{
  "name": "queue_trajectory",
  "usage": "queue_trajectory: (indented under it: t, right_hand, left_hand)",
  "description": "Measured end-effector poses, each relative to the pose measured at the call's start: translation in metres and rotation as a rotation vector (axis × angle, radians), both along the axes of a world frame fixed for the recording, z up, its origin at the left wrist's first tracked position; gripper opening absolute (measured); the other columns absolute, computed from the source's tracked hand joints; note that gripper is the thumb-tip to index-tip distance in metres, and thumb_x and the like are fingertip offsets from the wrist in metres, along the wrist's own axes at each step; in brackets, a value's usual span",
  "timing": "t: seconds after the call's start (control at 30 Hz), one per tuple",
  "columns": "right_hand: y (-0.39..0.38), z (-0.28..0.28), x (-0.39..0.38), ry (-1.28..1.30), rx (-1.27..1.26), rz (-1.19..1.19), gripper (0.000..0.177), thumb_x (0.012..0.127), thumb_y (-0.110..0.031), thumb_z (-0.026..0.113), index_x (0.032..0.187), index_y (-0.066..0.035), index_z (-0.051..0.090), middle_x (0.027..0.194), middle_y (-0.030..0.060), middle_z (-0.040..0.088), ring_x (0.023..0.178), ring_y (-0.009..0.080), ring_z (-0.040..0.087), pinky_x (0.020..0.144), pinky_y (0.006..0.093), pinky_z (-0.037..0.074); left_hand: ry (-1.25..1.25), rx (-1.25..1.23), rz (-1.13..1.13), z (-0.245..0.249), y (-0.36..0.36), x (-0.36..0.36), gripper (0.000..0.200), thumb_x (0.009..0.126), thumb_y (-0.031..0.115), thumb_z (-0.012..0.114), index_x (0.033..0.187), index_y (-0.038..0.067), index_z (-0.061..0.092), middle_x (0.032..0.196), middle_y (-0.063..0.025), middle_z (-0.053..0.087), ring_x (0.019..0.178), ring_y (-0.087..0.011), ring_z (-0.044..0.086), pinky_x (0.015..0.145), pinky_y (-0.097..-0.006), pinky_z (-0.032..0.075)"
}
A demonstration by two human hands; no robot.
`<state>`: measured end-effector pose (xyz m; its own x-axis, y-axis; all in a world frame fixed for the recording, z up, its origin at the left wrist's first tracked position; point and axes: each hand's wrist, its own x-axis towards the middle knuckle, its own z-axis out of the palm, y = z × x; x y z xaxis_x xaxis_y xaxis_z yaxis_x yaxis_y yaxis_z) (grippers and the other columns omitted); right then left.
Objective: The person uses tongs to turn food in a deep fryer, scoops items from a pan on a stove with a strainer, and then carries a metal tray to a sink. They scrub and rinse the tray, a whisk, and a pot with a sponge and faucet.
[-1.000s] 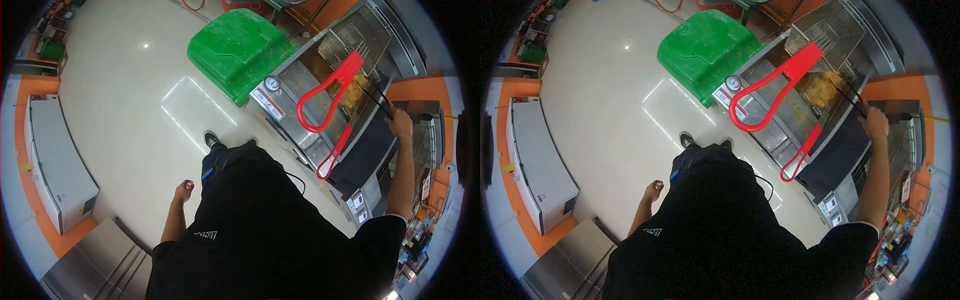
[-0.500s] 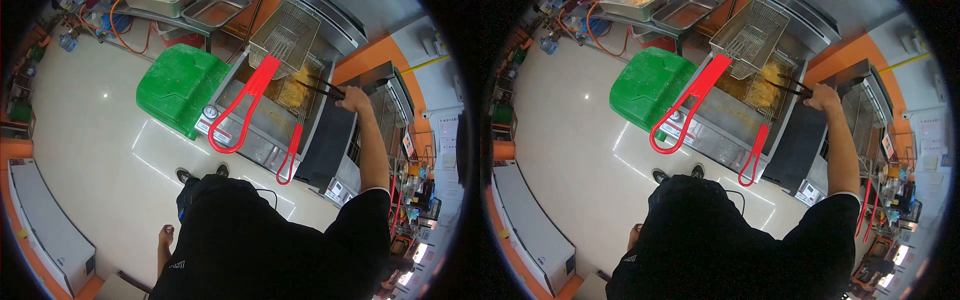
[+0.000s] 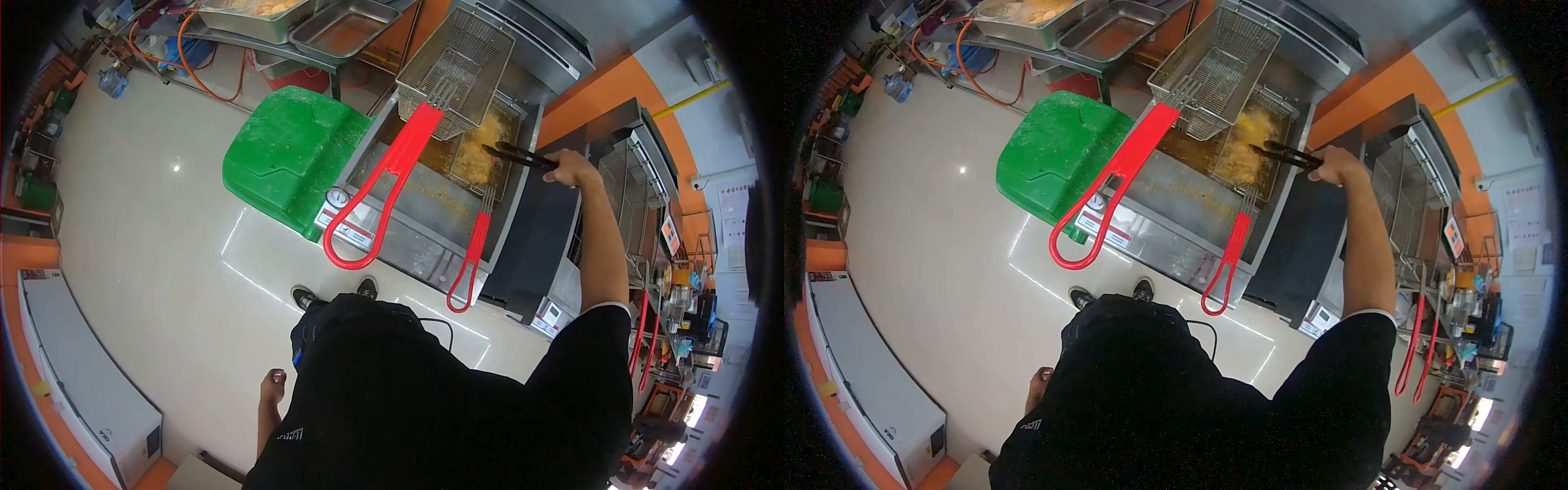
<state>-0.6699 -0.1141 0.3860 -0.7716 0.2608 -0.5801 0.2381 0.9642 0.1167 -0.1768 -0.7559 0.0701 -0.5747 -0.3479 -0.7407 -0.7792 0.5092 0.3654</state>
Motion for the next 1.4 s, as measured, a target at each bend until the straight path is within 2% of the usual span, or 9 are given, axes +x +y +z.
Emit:
queue_trajectory:
  t: [0.1,0.2,0.4,0.7,0.97,1.2,1.27,1.33,1.4]
  right_hand:
    - [0.038,-0.043,-0.004,0.280,0.045,0.350,0.062,0.069,-0.026,0.070,0.126,-0.008,0.056,0.098,0.0193,0.066,0.078,0.0298,0.067,0.076,0.0371,0.052]
    - [0.069,-0.076,-0.011,0.347,-0.072,0.480,0.060,0.071,-0.024,0.070,0.127,-0.008,0.056,0.084,0.0179,0.067,0.058,0.0257,0.063,0.063,0.0355,0.051]
    - [0.033,-0.017,0.004,0.060,-0.321,-0.147,0.053,0.075,-0.019,0.069,0.125,-0.007,0.057,0.061,0.0049,0.054,0.041,0.0138,0.046,0.041,0.0306,0.036]
    - [0.019,-0.030,0.002,-0.013,-0.271,-0.172,0.048,0.079,-0.020,0.067,0.123,-0.007,0.059,0.057,0.0002,0.049,0.038,0.0093,0.039,0.035,0.0280,0.030]
    - [0.014,-0.034,0.010,-0.068,-0.439,-0.281,0.039,0.086,-0.022,0.061,0.123,-0.010,0.057,0.058,-0.0014,0.047,0.036,0.0077,0.036,0.033,0.0260,0.029]
    - [0.026,-0.029,0.025,-0.169,-0.565,-0.439,0.046,0.089,-0.030,0.058,0.129,-0.008,0.050,0.060,0.0001,0.051,0.033,0.0072,0.039,0.029,0.0237,0.028]
    - [0.022,-0.033,0.028,-0.128,-0.479,-0.225,0.030,0.089,-0.034,0.056,0.103,-0.007,0.058,0.059,-0.0009,0.050,0.034,0.0076,0.038,0.030,0.0259,0.029]
    - [0.036,-0.053,0.024,-0.075,-0.395,-0.108,0.037,0.088,-0.039,0.056,0.068,-0.008,0.055,0.048,-0.0002,0.045,0.035,0.0111,0.040,0.032,0.0294,0.030]
    - [0.045,-0.056,0.026,0.031,-0.227,-0.011,0.039,0.086,-0.042,0.058,0.068,-0.007,0.056,0.048,0.0026,0.045,0.038,0.0165,0.041,0.039,0.0338,0.034]
  left_hand:
    - [0.019,0.036,-0.004,-0.007,-0.001,-0.001,0.025,0.086,0.027,0.060,0.104,0.010,0.064,0.093,-0.0130,0.068,0.089,-0.0274,0.065,0.079,-0.0366,0.050]
    - [0.017,0.018,-0.019,-0.004,-0.003,-0.004,0.025,0.086,0.027,0.060,0.105,0.010,0.063,0.093,-0.0127,0.068,0.089,-0.0265,0.065,0.080,-0.0362,0.050]
    - [-0.002,0.002,-0.002,0.003,-0.004,-0.012,0.025,0.086,0.027,0.061,0.105,0.010,0.063,0.093,-0.0117,0.068,0.087,-0.0253,0.065,0.079,-0.0355,0.050]
    - [0.041,0.008,-0.036,-0.012,-0.005,-0.009,0.026,0.087,0.028,0.061,0.105,0.010,0.063,0.091,-0.0122,0.068,0.086,-0.0250,0.065,0.077,-0.0355,0.050]
    - [0.067,0.022,-0.027,-0.013,-0.009,-0.009,0.024,0.088,0.027,0.059,0.105,0.009,0.062,0.092,-0.0133,0.067,0.087,-0.0240,0.065,0.078,-0.0345,0.050]
    - [0.042,0.058,-0.046,-0.027,-0.008,-0.006,0.025,0.088,0.025,0.060,0.106,0.009,0.063,0.089,-0.0119,0.068,0.081,-0.0216,0.065,0.074,-0.0335,0.050]
    - [0.072,0.229,0.095,-0.062,-0.024,0.013,0.026,0.088,0.025,0.060,0.108,0.008,0.063,0.090,-0.0119,0.068,0.080,-0.0215,0.065,0.073,-0.0327,0.050]
    - [0.072,0.328,0.139,-0.074,-0.035,0.017,0.027,0.088,0.025,0.061,0.108,0.007,0.062,0.091,-0.0124,0.068,0.080,-0.0218,0.065,0.073,-0.0326,0.051]
    - [-0.031,0.267,-0.048,-0.061,-0.038,0.006,0.027,0.087,0.025,0.061,0.108,0.007,0.062,0.091,-0.0124,0.068,0.080,-0.0219,0.065,0.073,-0.0326,0.051]
